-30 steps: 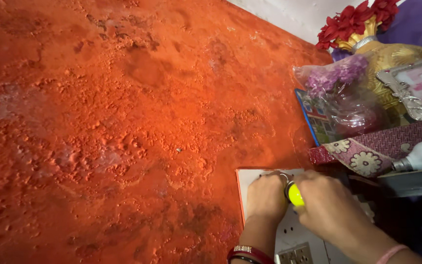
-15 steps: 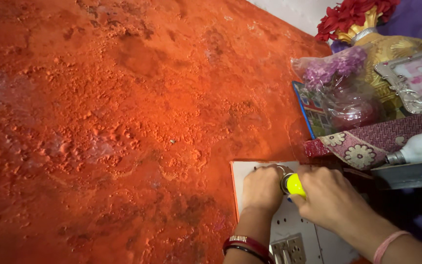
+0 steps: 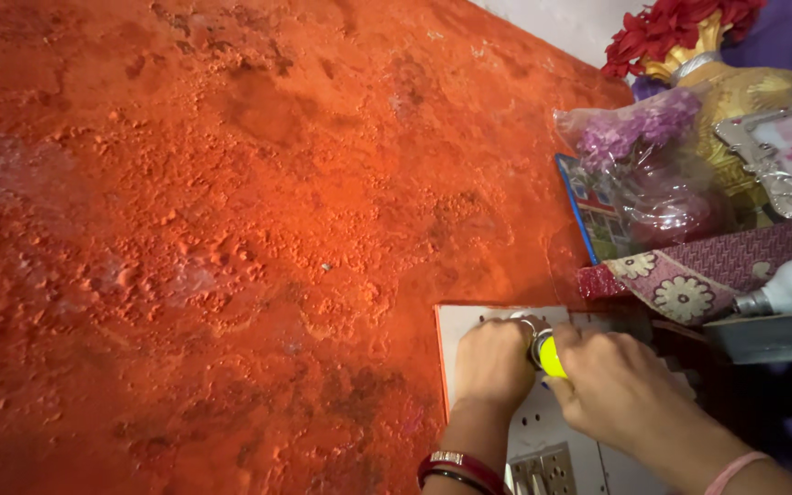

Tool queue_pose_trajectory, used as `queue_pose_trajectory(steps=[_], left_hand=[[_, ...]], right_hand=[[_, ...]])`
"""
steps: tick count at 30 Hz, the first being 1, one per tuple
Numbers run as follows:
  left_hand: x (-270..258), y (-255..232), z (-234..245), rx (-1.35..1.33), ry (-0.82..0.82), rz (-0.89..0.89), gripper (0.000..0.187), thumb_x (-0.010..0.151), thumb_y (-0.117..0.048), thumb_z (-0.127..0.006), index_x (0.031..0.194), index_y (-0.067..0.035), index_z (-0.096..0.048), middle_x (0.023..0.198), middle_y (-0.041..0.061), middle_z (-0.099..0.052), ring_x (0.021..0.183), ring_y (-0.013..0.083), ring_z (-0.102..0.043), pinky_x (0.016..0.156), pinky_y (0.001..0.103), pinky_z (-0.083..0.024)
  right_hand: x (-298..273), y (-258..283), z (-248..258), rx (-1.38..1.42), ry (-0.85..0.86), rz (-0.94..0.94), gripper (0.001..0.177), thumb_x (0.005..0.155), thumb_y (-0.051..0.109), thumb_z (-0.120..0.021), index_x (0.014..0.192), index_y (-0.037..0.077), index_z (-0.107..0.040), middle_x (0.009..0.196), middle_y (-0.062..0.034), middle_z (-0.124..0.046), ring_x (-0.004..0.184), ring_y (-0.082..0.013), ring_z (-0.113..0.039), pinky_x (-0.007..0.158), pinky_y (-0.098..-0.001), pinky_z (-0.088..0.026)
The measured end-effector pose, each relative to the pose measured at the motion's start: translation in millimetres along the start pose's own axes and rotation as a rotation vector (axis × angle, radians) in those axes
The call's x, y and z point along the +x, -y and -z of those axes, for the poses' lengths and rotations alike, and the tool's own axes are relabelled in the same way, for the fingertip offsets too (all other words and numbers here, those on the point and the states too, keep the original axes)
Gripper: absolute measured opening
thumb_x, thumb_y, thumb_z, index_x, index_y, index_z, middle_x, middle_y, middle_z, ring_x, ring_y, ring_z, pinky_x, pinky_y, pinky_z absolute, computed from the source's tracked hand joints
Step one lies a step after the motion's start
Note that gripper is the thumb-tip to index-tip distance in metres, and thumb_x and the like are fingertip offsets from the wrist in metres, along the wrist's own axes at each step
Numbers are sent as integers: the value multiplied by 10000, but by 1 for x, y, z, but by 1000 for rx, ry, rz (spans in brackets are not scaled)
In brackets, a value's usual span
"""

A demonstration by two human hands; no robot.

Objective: The person removes a yellow light bulb from a wall-mounted socket, then installs a white light bulb into the same socket. The person handles the bulbs by hand and secures them by twisting into the socket.

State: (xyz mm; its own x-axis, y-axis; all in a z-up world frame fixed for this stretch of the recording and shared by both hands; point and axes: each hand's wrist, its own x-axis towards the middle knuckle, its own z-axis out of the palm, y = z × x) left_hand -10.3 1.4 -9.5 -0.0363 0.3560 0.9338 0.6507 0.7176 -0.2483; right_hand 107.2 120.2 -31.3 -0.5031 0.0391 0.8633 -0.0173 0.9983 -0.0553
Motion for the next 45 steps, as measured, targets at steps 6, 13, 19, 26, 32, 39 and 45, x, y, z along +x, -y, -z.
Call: queue_pose_trajectory(steps=[6, 13, 19, 26, 32, 39, 45], left_hand=[[4, -3, 2, -13, 4, 2, 107, 776, -85, -665, 837, -144, -731, 813, 153, -721, 818, 353, -701, 743, 474, -550], [0, 1, -2, -12, 7, 54, 81, 773, -81, -664, 815, -113, -726, 817, 170, -720, 812, 359, -703, 761, 467, -559], [-1, 1, -5, 19, -26, 14, 65, 743, -79, -682, 784, -103, -726, 807, 160, -720, 801, 340, -708, 757, 449, -566], [0, 5, -8, 81, 8, 9, 44, 737, -69, -687, 756, -90, -720, 810, 158, -714, 803, 330, -710, 750, 437, -571], [-2, 6, -5, -57, -42, 12, 170, 765, -23, -661, 861, -137, -744, 808, 160, -717, 787, 359, -704, 723, 466, -557], [2, 5, -2, -36, -14, 51, 110, 810, -69, -676, 847, -137, -754, 796, 158, -719, 771, 352, -713, 719, 470, -566], [3, 6, -3, -88, -3, 83, 158, 825, -69, -670, 861, -175, -782, 819, 151, -730, 798, 346, -719, 730, 472, -568]], right_hand=[[9, -10, -7, 21, -73, 126, 314, 804, 255, -718, 1036, 82, -599, 901, -187, -732, 889, -389, -729, 828, -504, -586], [11, -9, -19, 82, -215, 253, 330, 708, 100, -719, 1016, 57, -609, 961, -208, -716, 850, -415, -715, 796, -500, -575], [6, -5, -11, 37, -103, 61, 271, 807, 256, -698, 1008, 93, -618, 881, -183, -731, 861, -408, -730, 794, -529, -596], [10, -5, -12, 38, -100, 65, 337, 780, 288, -722, 1040, 103, -612, 887, -178, -727, 839, -400, -737, 787, -520, -599], [15, 1, -18, 55, -226, 196, 338, 687, 157, -749, 992, 76, -627, 920, -186, -715, 866, -406, -719, 820, -494, -583], [12, 4, -17, 192, -218, 34, 478, 698, 223, -853, 1123, 122, -660, 1005, -167, -731, 964, -388, -707, 868, -483, -563], [4, -20, -35, 452, -452, 131, 537, 561, 121, -885, 1071, 114, -716, 938, -131, -754, 881, -368, -726, 767, -443, -575]])
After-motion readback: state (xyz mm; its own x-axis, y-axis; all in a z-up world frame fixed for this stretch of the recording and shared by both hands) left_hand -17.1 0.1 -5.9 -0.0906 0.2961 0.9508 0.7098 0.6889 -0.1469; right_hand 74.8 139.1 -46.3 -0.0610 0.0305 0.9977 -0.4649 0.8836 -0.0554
